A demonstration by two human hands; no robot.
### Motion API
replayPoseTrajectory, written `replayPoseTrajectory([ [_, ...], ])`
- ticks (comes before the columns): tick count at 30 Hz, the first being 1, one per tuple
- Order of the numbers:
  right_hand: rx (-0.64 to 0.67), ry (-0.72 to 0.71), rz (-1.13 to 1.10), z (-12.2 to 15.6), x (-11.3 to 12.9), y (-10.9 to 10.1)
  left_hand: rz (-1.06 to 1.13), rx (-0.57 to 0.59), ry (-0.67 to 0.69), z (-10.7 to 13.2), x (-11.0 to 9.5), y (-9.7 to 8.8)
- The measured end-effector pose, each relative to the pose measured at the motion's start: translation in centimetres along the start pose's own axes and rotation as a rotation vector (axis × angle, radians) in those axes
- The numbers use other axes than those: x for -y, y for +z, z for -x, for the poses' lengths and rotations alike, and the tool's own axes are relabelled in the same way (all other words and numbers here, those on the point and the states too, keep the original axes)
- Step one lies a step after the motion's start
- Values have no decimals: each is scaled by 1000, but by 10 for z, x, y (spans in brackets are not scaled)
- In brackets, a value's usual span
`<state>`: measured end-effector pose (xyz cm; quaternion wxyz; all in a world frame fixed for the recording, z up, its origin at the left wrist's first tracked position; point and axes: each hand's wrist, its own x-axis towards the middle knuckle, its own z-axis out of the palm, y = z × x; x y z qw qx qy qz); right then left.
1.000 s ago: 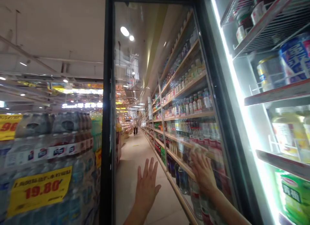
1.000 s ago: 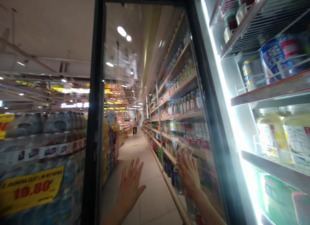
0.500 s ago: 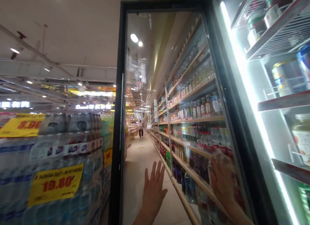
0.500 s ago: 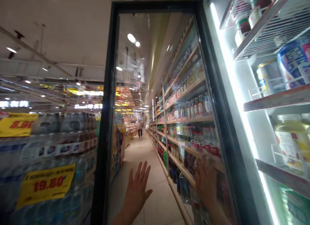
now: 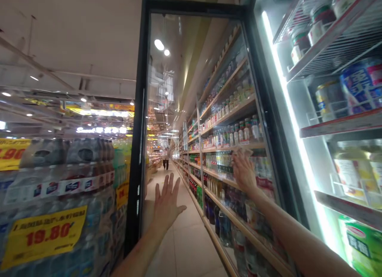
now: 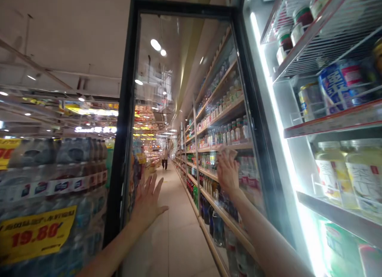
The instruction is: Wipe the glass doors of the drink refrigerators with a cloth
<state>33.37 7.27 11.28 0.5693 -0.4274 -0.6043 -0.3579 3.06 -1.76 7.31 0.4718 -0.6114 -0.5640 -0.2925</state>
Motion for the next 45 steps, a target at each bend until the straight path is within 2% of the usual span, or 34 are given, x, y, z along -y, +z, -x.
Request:
replayPoseTrajectory([
  [2,124,-265,-11,4,23,0,10,-5,8,0,0,-1],
  [4,181,-412,-7,10,29,-1,10,-16,19,-1,3,-3],
  [5,172,-405,-2,10,24,-1,5,-26,26,-3,5,-4],
  [6,138,-338,4,8,15,0,-5,-39,30,-6,9,-5],
  [9,-37,75,17,-16,-18,1,-34,-70,12,-17,21,-8],
  [11,-102,259,10,-35,-25,1,-42,-58,-5,-23,26,-9],
  [13,-86,236,0,-47,-14,2,-33,-45,-11,-26,28,-10],
  [14,-55,149,-2,-50,-4,3,-28,-43,-13,-27,28,-10],
  [17,65,-233,11,-50,26,4,-23,-50,-11,-30,30,-14],
  [18,92,-329,18,-50,31,4,-27,-55,-10,-33,32,-17],
  [19,93,-358,28,-51,32,3,-34,-64,-14,-36,35,-20],
  [20,74,-317,38,-54,31,3,-42,-72,-25,-40,39,-23],
  [24,-47,69,68,-71,27,1,-58,-55,-84,-52,51,-30],
  [25,-45,87,68,-73,33,2,-56,-44,-85,-54,53,-30],
  [26,-24,44,63,-73,43,3,-52,-38,-83,-54,54,-30],
  [27,9,-45,55,-71,55,5,-48,-38,-82,-54,55,-29],
  [30,140,-455,-5,-60,97,12,-26,-34,-72,-51,57,-28],
  [31,164,-548,-27,-58,109,14,-21,-29,-67,-50,57,-29],
  [32,167,-576,-46,-59,120,16,-19,-23,-55,-48,59,-29],
  [33,151,-539,-59,-63,129,17,-18,-18,-40,-47,60,-30],
  [35,96,-369,-78,-77,146,20,-21,-14,-11,-43,64,-33],
  [37,72,-273,-100,-93,163,22,-30,-27,17,-37,70,-35],
  [41,148,-414,-150,-113,207,26,-79,-113,9,-21,90,-39],
  [45,223,-597,-221,-99,253,35,-122,-186,-55,-6,115,-44],
])
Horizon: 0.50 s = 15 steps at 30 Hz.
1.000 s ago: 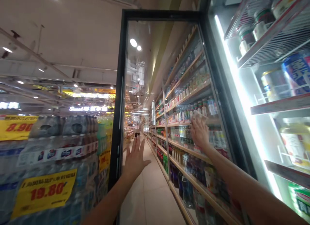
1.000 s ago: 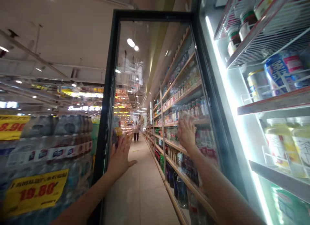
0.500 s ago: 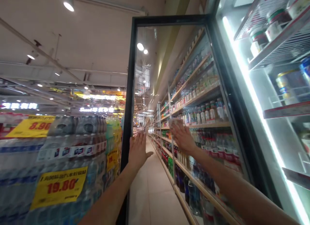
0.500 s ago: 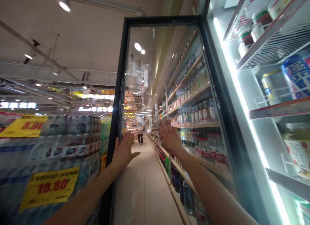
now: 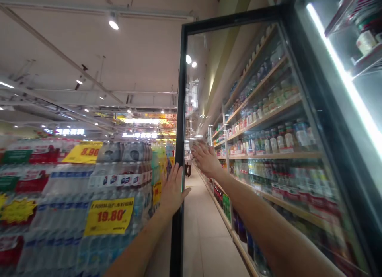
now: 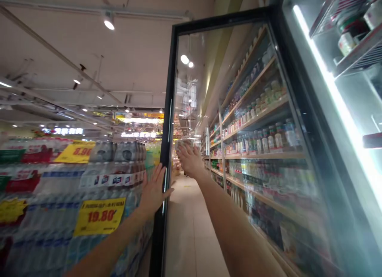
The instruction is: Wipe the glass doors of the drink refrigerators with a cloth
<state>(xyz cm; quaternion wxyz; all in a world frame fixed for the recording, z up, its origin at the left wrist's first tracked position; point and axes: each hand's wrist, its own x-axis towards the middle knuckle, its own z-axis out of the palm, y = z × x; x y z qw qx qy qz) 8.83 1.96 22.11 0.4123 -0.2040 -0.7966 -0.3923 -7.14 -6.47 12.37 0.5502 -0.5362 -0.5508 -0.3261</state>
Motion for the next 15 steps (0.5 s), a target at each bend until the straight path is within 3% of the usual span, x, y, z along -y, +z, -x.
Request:
replayPoseTrajectory([
  [3,22,-92,-74,24,38,22,-13,1,-18,15,11,-3],
  [6,59,-139,-141,79,73,46,-9,43,9,36,11,-2],
  [9,149,-259,-190,127,87,59,23,116,75,56,4,2],
  [12,167,-286,-197,129,78,49,47,164,94,64,-1,2],
  [15,84,-26,-155,100,63,36,56,177,80,63,-1,-3],
])
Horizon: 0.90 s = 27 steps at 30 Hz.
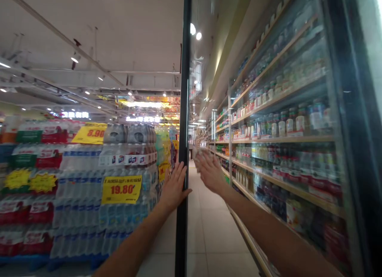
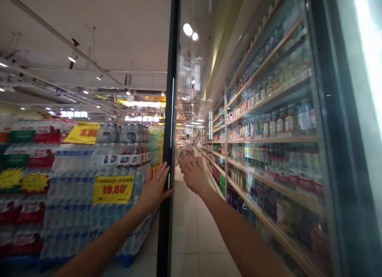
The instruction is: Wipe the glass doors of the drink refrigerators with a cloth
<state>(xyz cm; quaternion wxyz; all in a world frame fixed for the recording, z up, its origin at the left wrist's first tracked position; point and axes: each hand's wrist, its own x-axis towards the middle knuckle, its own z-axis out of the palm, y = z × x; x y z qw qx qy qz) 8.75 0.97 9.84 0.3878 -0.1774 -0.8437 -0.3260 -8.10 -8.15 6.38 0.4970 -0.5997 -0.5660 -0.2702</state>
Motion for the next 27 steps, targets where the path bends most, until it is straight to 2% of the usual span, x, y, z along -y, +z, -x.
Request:
replayPoseTrajectory([
  [2,-25,85,4,-4,2,0,2,4,6,2,1,-4],
  [3,-10,73,-6,4,9,6,0,7,16,6,1,-5],
  [5,51,-15,-40,38,31,26,-5,15,68,20,1,-5],
  [7,115,-122,-76,84,52,52,-12,26,153,38,-2,0],
  [9,128,-172,-82,120,64,72,-23,34,233,55,-7,8],
  [10,131,-189,-79,129,64,76,-29,36,256,61,-10,13],
  [12,109,-156,-59,130,55,73,-42,42,256,68,-18,22],
  [15,25,46,3,111,33,53,-52,57,194,67,-32,33],
  [17,-3,120,38,111,24,42,-54,65,148,65,-40,39],
  [23,55,-75,102,171,11,35,-44,56,103,67,-54,51],
  [25,-12,27,129,170,-3,28,-55,40,108,68,-54,53],
  [27,-97,219,163,157,-17,18,-47,31,113,69,-54,54],
])
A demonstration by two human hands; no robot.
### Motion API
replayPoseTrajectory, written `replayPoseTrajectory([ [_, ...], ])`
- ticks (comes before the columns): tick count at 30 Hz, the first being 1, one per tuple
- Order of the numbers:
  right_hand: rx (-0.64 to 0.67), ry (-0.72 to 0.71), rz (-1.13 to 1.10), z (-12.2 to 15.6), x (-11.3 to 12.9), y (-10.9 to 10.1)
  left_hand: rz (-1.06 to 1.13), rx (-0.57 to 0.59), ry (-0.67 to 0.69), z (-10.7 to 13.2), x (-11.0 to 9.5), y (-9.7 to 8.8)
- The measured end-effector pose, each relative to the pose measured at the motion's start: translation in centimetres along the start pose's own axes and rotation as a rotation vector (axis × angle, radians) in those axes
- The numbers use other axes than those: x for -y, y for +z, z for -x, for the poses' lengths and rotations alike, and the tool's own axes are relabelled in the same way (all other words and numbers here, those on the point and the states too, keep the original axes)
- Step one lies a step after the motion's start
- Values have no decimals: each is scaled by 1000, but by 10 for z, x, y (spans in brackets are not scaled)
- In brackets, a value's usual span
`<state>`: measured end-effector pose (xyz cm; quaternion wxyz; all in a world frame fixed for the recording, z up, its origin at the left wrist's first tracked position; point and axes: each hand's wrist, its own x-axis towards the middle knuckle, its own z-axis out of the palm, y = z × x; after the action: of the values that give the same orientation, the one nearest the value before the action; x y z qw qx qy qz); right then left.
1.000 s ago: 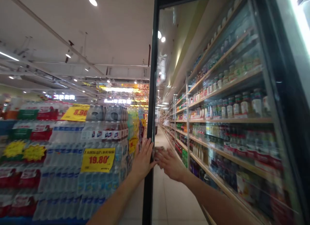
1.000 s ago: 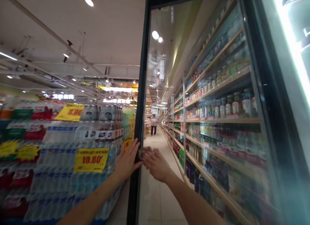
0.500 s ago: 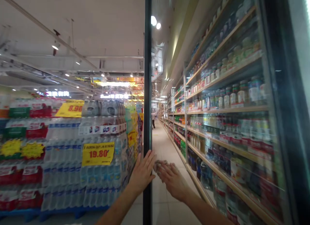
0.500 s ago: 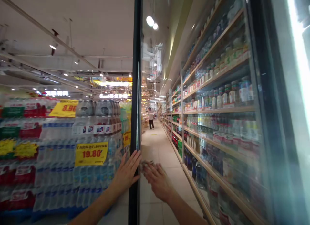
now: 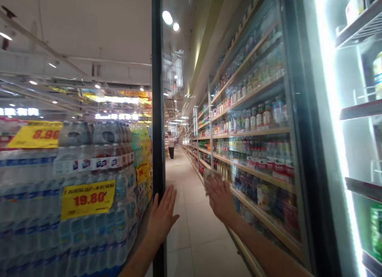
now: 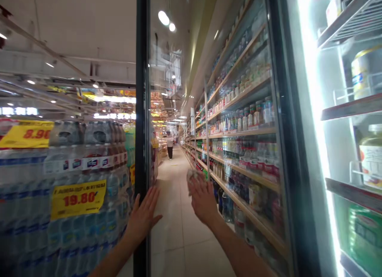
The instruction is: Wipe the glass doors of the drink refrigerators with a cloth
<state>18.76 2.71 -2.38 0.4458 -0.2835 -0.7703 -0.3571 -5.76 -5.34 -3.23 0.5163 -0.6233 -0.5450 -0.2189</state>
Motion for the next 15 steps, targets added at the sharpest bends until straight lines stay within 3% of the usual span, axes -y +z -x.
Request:
replayPoseTrajectory([
  [3,-26,104,30,-14,-11,-7,30,-16,-9,-2,-2,0],
  [7,18,21,66,19,-34,-9,58,-60,1,-12,-12,-2],
  [10,-93,282,184,45,-68,-14,75,-88,-2,-20,-20,-2],
  [12,-172,472,238,49,-81,-19,79,-90,-23,-24,-26,-2],
  [13,-187,520,245,46,-82,-20,79,-91,-32,-26,-28,-2],
  [15,-158,471,213,39,-70,-21,81,-98,-27,-30,-36,-2],
])
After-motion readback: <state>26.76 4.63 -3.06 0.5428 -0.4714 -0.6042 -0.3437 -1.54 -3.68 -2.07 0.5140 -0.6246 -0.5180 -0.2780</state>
